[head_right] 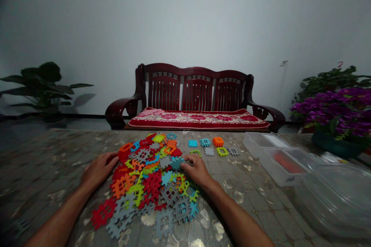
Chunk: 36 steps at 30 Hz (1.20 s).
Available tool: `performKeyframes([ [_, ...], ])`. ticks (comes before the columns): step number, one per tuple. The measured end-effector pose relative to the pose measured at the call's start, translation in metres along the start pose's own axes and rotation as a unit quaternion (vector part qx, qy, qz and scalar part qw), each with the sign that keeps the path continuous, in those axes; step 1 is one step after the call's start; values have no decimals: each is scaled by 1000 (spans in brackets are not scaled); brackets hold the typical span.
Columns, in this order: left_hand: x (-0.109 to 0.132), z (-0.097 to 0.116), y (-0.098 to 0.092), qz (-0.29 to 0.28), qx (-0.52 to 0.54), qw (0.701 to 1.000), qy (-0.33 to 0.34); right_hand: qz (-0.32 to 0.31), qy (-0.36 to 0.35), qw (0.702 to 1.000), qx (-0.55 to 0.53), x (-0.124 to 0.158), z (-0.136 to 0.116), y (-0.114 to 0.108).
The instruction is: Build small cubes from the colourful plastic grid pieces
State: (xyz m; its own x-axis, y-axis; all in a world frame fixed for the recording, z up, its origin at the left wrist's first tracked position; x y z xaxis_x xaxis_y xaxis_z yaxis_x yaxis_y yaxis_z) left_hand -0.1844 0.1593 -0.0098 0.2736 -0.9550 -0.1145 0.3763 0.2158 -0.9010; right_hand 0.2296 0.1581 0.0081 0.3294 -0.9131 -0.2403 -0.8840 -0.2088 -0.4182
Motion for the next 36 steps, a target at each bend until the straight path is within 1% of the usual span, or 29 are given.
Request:
performKeyframes([
  [3,0,1,0,-2,-3,1000,3,23,32,996,-80,-2,7,-13],
  [6,-1,1,1,-18,-5,1000,1,71,82,990,-92,-1,20,-35],
  [8,-1,1,1,-22,-5,1000,0,93,106,988,-68,2,29,-50],
  [11,1,2,-1,-16,-2,1000,-4,108,121,987,-3,7,41,-69],
  [14,2,3,-2,-17,1,1000,-9,128,127,980,84,13,49,-83],
  [16,2,3,-1,-23,1,1000,-10,132,134,971,144,16,51,-89],
  [21,2,4,-2,-22,0,1000,-7,115,148,948,257,21,44,-88],
  [26,2,2,-1,-20,0,1000,-8,93,140,926,338,25,31,-73],
  [32,1,1,-1,-9,3,1000,-3,62,145,909,387,26,26,-64],
  [36,1,2,-2,-10,7,1000,-7,65,135,908,392,27,26,-65],
])
Point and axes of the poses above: each hand's wrist, its own x-axis away from the middle knuckle, its own y-axis out of the palm, z = x × y, the point moved 7 cm from there along -x, towards the middle knuckle, and after that the axes turned 7 degrees about -z, right-handed, at the moved point
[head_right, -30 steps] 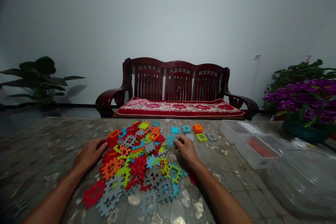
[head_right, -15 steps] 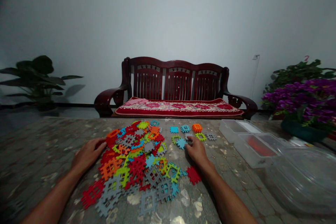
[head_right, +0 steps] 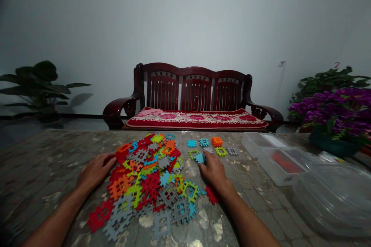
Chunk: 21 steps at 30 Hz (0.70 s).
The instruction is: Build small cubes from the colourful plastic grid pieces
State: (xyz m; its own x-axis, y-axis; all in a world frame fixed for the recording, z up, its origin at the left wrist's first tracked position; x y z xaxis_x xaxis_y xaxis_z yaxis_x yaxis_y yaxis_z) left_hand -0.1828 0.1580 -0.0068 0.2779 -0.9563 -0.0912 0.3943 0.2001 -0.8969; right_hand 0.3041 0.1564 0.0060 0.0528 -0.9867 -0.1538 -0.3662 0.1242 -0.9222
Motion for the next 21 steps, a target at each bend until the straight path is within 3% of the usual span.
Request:
performKeyframes([
  [5,0,-2,0,10,-2,1000,4,18,14,999,-48,-4,10,-10],
  [11,-2,-4,3,11,3,1000,15,66,94,993,-35,-27,31,-34],
  [21,-2,-6,5,9,0,1000,9,23,137,989,58,-75,23,-34],
])
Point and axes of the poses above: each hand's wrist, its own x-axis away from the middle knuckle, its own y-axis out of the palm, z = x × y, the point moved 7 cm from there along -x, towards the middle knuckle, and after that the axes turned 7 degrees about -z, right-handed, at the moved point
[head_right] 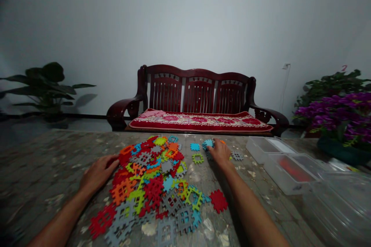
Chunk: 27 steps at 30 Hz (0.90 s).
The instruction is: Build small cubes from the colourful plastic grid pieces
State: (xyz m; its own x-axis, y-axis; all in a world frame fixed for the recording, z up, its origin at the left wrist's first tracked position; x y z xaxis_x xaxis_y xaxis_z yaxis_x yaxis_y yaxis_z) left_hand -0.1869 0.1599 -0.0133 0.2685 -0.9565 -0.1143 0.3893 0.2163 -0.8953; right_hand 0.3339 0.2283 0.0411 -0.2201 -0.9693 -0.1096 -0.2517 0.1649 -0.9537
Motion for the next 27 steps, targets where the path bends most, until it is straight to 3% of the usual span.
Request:
performKeyframes([
  [6,0,-1,1,-9,-2,1000,-1,-35,16,999,20,-5,-3,11],
  [16,0,-2,1,-6,-3,1000,-3,-56,8,995,83,-1,-22,10],
  [23,2,1,1,-3,-13,1000,-6,-55,12,993,99,-2,-26,14],
  [27,3,2,0,3,-11,1000,-6,-33,-8,994,107,4,-29,4],
])
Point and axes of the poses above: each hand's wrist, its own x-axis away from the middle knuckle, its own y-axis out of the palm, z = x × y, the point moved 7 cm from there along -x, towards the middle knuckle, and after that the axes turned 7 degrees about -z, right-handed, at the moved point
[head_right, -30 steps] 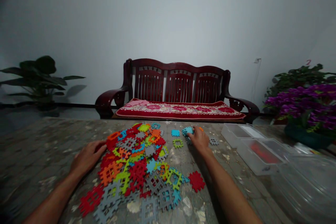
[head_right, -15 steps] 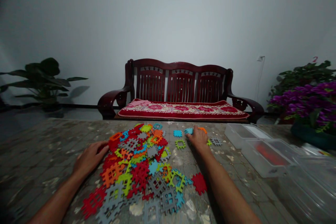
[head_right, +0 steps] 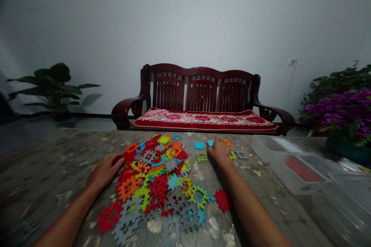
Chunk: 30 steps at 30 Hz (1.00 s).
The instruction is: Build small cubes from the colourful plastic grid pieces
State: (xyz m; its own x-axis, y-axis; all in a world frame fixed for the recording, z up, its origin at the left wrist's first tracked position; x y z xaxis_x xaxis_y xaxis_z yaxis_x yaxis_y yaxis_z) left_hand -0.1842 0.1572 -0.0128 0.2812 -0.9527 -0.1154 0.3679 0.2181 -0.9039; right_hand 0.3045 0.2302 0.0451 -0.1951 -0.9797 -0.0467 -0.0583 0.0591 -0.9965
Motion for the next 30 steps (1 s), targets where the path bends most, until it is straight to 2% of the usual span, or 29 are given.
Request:
performKeyframes([
  [3,1,1,-1,-5,0,1000,-1,26,-64,997,-29,10,-11,-6],
  [5,1,2,-1,-7,-2,1000,-3,-1,-121,989,-81,18,-22,0],
  [8,1,3,-2,-8,-3,1000,-4,-78,-212,959,-172,34,-42,16],
  [10,1,3,-3,-7,-4,1000,-2,-106,-278,931,-212,46,-54,22],
  [13,1,4,-4,-2,-6,1000,-5,-101,-366,899,-218,67,-67,20],
  [15,1,4,-5,1,-7,1000,-6,-94,-399,892,-190,79,-72,17],
  [18,1,4,-5,4,-7,1000,-2,-103,-412,894,-147,88,-76,19],
  [22,2,4,-4,4,-1,1000,0,-110,-414,890,-158,88,-70,23],
  [27,2,4,-5,1,-4,1000,-2,-76,-420,880,-208,80,-45,19],
  [30,2,4,-5,-3,-6,1000,-5,-50,-382,897,-217,77,-28,19],
])
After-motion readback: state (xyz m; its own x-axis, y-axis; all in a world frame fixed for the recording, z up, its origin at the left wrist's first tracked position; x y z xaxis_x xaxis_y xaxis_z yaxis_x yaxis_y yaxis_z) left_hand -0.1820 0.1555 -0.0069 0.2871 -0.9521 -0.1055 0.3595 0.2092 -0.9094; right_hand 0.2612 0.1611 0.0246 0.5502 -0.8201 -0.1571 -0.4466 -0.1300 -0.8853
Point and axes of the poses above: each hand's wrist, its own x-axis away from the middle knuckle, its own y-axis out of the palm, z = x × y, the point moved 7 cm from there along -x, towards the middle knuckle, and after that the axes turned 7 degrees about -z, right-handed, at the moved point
